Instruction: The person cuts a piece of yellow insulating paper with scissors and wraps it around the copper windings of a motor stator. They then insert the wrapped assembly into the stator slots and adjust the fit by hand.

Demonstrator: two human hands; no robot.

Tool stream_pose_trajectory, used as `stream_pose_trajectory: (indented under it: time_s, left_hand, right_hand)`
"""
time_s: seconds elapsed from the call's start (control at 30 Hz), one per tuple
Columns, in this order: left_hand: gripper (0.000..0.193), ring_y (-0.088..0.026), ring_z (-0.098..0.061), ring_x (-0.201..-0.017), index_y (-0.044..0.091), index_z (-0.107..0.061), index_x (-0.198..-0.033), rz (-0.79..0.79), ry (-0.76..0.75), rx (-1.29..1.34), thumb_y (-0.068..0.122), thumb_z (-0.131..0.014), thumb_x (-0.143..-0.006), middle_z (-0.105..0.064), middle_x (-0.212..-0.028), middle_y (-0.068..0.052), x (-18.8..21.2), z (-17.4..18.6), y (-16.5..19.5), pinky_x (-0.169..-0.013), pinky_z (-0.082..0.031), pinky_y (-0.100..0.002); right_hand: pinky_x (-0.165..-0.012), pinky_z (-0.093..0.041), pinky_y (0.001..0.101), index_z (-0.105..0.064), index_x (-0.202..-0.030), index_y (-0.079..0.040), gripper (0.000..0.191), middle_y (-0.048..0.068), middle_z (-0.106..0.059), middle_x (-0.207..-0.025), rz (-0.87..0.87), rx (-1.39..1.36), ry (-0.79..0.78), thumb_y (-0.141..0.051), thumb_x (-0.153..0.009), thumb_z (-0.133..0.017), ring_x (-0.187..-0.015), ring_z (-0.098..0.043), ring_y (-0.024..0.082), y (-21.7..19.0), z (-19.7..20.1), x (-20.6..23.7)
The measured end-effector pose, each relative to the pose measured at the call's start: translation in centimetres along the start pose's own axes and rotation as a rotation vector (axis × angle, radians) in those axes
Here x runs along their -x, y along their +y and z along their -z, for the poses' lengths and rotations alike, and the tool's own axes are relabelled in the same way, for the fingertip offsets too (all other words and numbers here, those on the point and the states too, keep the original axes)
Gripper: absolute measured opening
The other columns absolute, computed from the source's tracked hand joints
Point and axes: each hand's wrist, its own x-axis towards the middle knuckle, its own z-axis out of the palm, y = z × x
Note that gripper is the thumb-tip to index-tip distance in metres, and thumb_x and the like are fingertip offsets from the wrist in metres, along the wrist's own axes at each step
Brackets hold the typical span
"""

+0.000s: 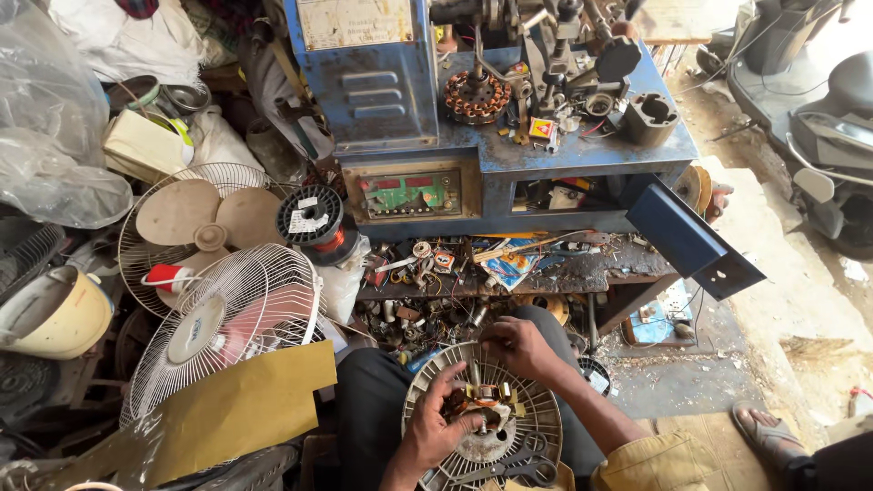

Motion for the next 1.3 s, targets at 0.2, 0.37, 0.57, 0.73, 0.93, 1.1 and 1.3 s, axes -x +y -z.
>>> stream_pose_trajectory:
  time_s: [0.2,0.37,0.57,0.73,0.93,1.1,1.3]
  left_hand:
    - [0.081,-0.026,-0.064,-0.126,0.002,-0.041,-0.153,-0.284,0.25,-0.014,0.034,-0.075,-0.086,-0.064,-0.135,-0.022,0.4,1.0,-0.5,-0.105,-0.057,-0.039]
    - [0.059,-0.024,-0.068,-0.113,0.002,-0.053,-0.14,-0.113,0.51,0.166,0.02,-0.076,-0.089,-0.066,-0.13,-0.018,1.0,0.8,-1.3,-0.096,-0.058,-0.036]
    - [0.05,-0.019,-0.071,-0.093,0.009,-0.062,-0.131,0.021,0.63,-0.308,0.022,-0.078,-0.085,-0.066,-0.128,-0.01,1.3,-0.9,-1.2,-0.077,-0.061,-0.033]
    - [0.049,-0.021,-0.07,-0.094,0.008,-0.061,-0.13,-0.069,0.626,-0.355,0.02,-0.078,-0.086,-0.064,-0.129,-0.01,1.7,-0.9,-0.6,-0.076,-0.061,-0.034]
    - [0.044,-0.023,-0.068,-0.104,0.008,-0.063,-0.127,-0.25,0.624,-0.504,0.016,-0.077,-0.086,-0.064,-0.128,-0.012,2.3,-1.3,-1.1,-0.081,-0.06,-0.035]
    - [0.04,-0.026,-0.066,-0.114,0.008,-0.065,-0.124,-0.209,0.612,-0.536,0.02,-0.076,-0.087,-0.061,-0.13,-0.012,2.1,-1.6,-1.5,-0.087,-0.062,-0.036]
    - [0.039,-0.027,-0.064,-0.116,0.009,-0.065,-0.125,-0.218,0.595,-0.63,0.02,-0.075,-0.088,-0.06,-0.13,-0.013,1.9,-1.9,-2.1,-0.087,-0.062,-0.036]
  right_hand:
    - [-0.076,-0.065,0.0327,-0.08,-0.107,-0.009,0.017,0.009,-0.077,-0.103,-0.114,-0.082,-0.069,-0.013,-0.092,-0.072,-0.086,-0.076,0.017,0.0,0.9,0.1]
    - [-0.091,-0.06,0.0378,-0.077,-0.12,-0.011,0.028,0.008,-0.079,-0.114,-0.289,-0.276,-0.173,-0.023,-0.095,-0.071,-0.101,-0.073,0.019,0.3,1.8,0.8]
    - [-0.098,-0.057,0.0371,-0.07,-0.131,-0.012,0.038,0.006,-0.074,-0.126,-0.231,-0.294,-0.189,-0.028,-0.096,-0.069,-0.112,-0.07,0.018,0.3,1.8,1.6]
    - [-0.099,-0.056,0.0363,-0.07,-0.133,-0.01,0.04,0.007,-0.074,-0.126,-0.256,-0.494,-0.179,-0.028,-0.097,-0.07,-0.112,-0.07,0.018,0.0,1.6,2.1]
    - [-0.09,-0.059,0.0365,-0.069,-0.133,-0.011,0.043,0.006,-0.076,-0.115,-0.342,-0.575,-0.162,-0.028,-0.094,-0.071,-0.1,-0.071,0.016,-0.1,1.7,3.0]
    - [-0.092,-0.059,0.0343,-0.071,-0.132,-0.009,0.044,0.005,-0.077,-0.114,-0.277,-0.597,-0.137,-0.03,-0.093,-0.074,-0.101,-0.072,0.015,0.1,1.9,3.3]
    - [-0.091,-0.057,0.0337,-0.07,-0.133,-0.009,0.045,0.004,-0.077,-0.116,-0.277,-0.658,-0.109,-0.029,-0.093,-0.074,-0.1,-0.07,0.014,1.1,1.8,3.5]
